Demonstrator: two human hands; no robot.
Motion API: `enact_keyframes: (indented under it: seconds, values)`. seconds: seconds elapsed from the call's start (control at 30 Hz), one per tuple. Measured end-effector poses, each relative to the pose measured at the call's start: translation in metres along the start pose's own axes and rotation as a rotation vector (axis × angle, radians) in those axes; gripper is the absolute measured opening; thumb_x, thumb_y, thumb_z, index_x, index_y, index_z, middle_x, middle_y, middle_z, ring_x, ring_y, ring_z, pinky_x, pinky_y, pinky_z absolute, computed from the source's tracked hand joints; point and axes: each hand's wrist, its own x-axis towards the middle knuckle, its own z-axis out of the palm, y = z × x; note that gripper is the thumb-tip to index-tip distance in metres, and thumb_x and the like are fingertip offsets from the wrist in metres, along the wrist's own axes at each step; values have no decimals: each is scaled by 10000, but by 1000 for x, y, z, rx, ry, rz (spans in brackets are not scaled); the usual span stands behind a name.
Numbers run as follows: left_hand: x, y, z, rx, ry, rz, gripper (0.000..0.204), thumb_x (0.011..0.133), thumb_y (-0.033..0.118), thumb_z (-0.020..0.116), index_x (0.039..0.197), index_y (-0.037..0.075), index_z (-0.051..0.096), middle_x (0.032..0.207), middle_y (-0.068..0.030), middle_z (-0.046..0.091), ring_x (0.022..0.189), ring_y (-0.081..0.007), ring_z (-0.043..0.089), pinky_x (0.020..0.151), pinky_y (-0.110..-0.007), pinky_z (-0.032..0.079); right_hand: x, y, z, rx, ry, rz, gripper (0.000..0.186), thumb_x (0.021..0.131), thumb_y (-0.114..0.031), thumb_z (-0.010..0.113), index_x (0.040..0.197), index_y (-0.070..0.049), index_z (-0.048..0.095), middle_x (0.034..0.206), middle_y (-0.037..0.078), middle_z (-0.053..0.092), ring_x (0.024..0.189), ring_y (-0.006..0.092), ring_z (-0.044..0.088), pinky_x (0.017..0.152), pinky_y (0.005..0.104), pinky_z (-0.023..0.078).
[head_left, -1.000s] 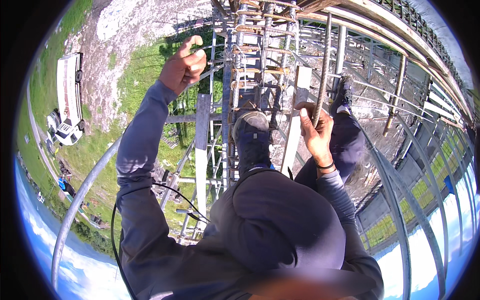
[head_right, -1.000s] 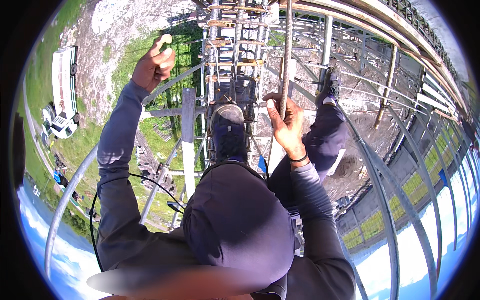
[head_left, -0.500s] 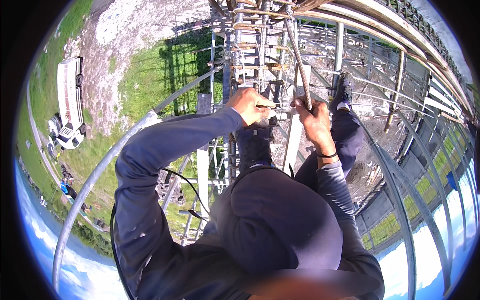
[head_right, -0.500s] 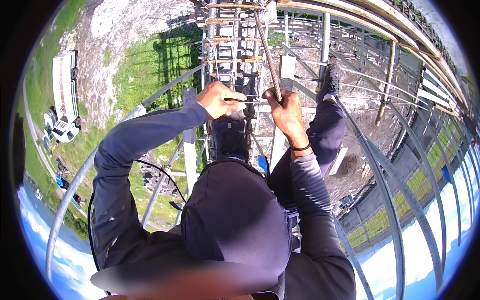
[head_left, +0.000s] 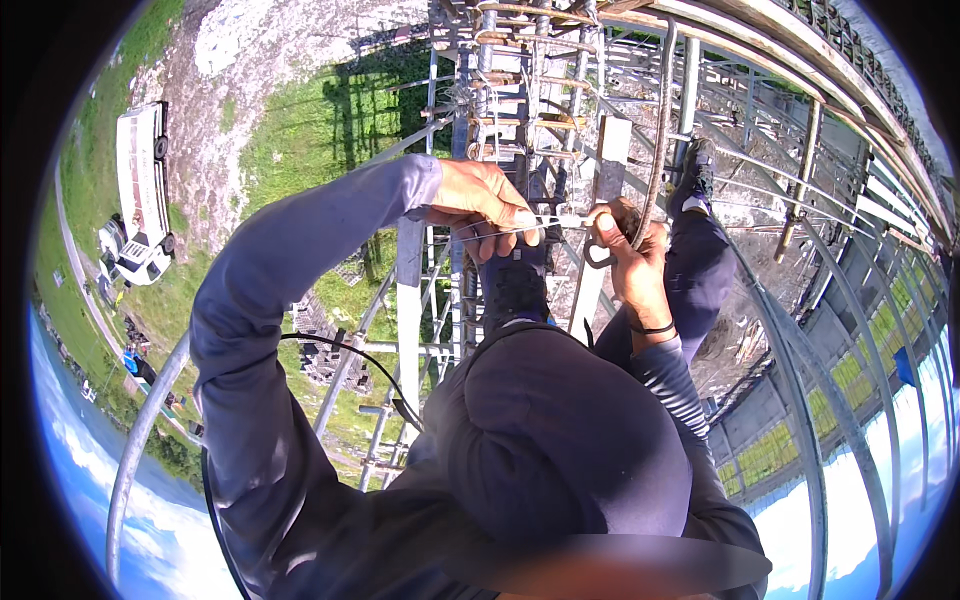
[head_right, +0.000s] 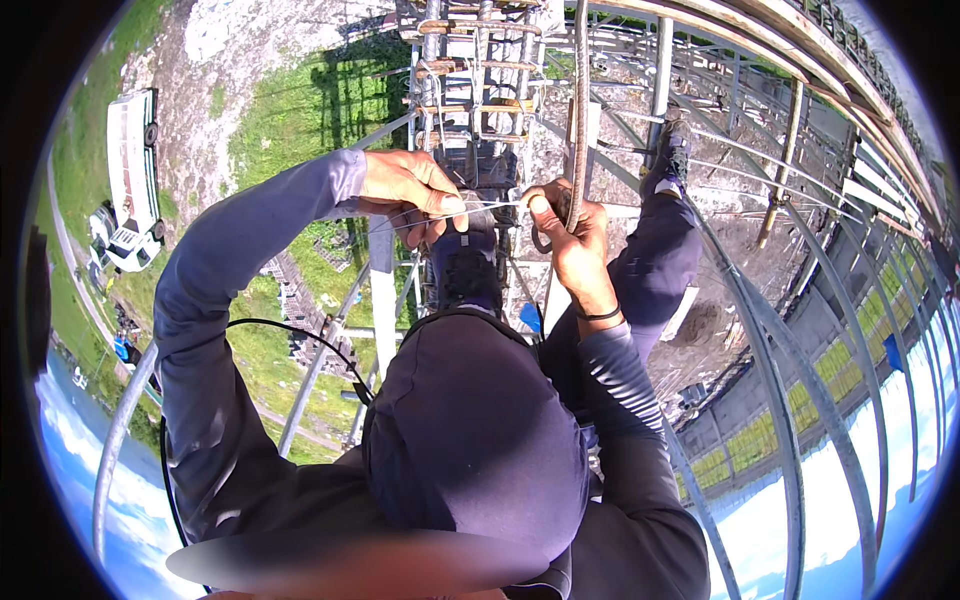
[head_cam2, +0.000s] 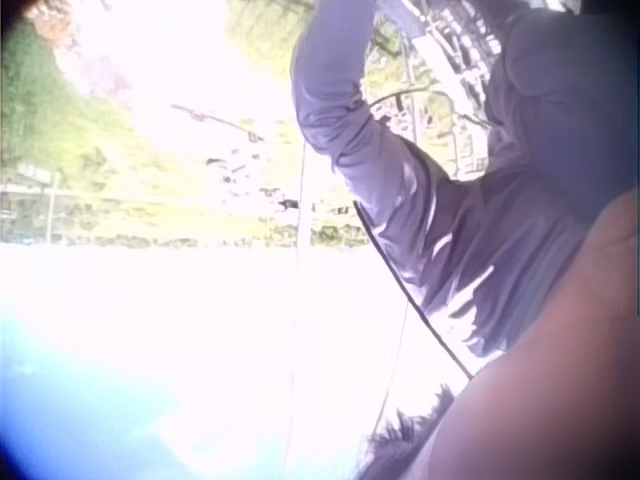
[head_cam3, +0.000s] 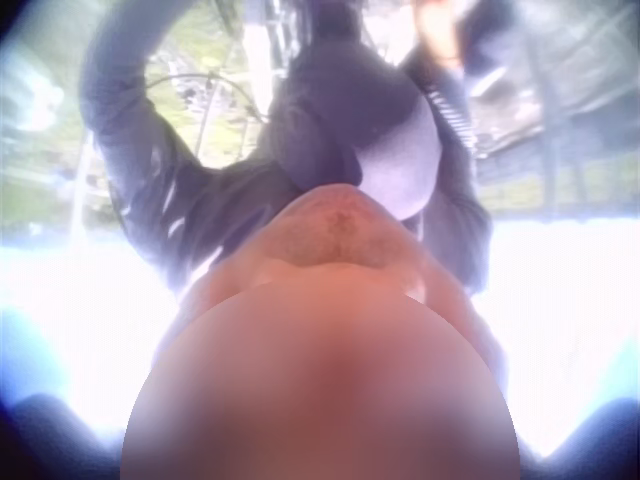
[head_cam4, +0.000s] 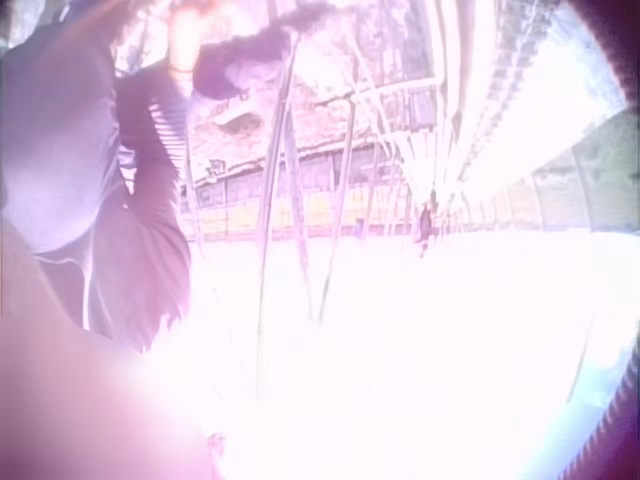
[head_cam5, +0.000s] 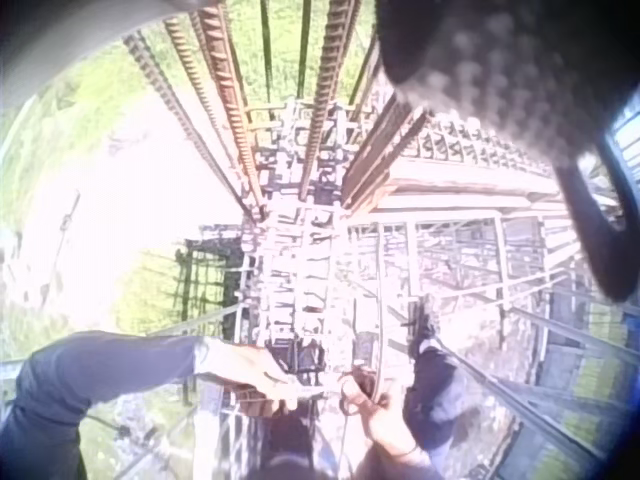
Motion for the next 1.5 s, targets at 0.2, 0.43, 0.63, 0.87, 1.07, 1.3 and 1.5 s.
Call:
enact_keyframes:
  seconds: [0.2, 0.43, 0.63, 0.87, 1.07, 1.3, 1.5]
  values:
    - [1, 49, -34, 744, -15, 255, 368, 995, 385, 687, 906, 40, 777, 599, 23, 573, 610, -86, 525, 637, -287, 423, -21, -25, -2, 513, -432, 583, 358, 877, -177, 808, 1092, 87, 700, 689, 38, 594, 597, 105, 493, 606, 263, 397]
    - [45, -16, 18, -532, -67, 299, 307, 1081, 294, 554, 1064, -2, 631, 681, 37, 463, 588, -73, 397, 574, -254, 362, 10, -46, 12, 504, -167, 39, 243, 952, -153, 746, 1062, -2, 590, 873, 5, 504, 735, 106, 460, 661, 280, 415]
    - [87, -38, 16, -722, 611, 955, 248, 1058, 250, 610, 1091, 6, 643, 843, -26, 600, 776, -143, 595, 726, -301, 532, 38, -27, 1, -334, 143, -50, 358, 1073, -335, 596, 1201, -10, 674, 738, -39, 552, 636, 56, 482, 563, 243, 385]
    - [88, -4, -27, -781, 1047, 764, 362, 1008, 165, 661, 1294, -53, 619, 1174, -217, 722, 1094, -307, 725, 942, -404, 616, 3, -9, -1, -156, 167, 31, 385, 1097, -327, 536, 1295, -6, 614, 758, 27, 620, 604, 89, 575, 545, 248, 438]
    - [85, 18, -54, -931, 789, 575, 222, 1052, 164, 568, 1202, 6, 614, 1127, -132, 717, 1064, -261, 711, 925, -393, 609, -19, -20, -3, 135, 132, 118, 412, 1104, -353, 501, 1363, -32, 504, 641, 22, 514, 446, 104, 489, 423, 251, 415]
    - [49, 38, -107, -957, 660, 395, 265, 1073, 141, 476, 1117, -52, 652, 907, -96, 740, 666, -130, 698, 535, -209, 593, -33, -32, -20, 397, 158, 490, 342, 1106, -264, 502, 1384, -69, 541, 731, 29, 537, 447, 71, 461, 420, 251, 439]
    - [35, 34, -119, -865, 457, 342, 307, 1064, 138, 450, 1130, -80, 655, 720, 7, 676, 533, -23, 617, 442, -132, 505, -29, -17, -19, 596, 159, 632, 338, 1118, -267, 474, 1395, -85, 539, 750, -4, 497, 471, 41, 404, 453, 236, 391]
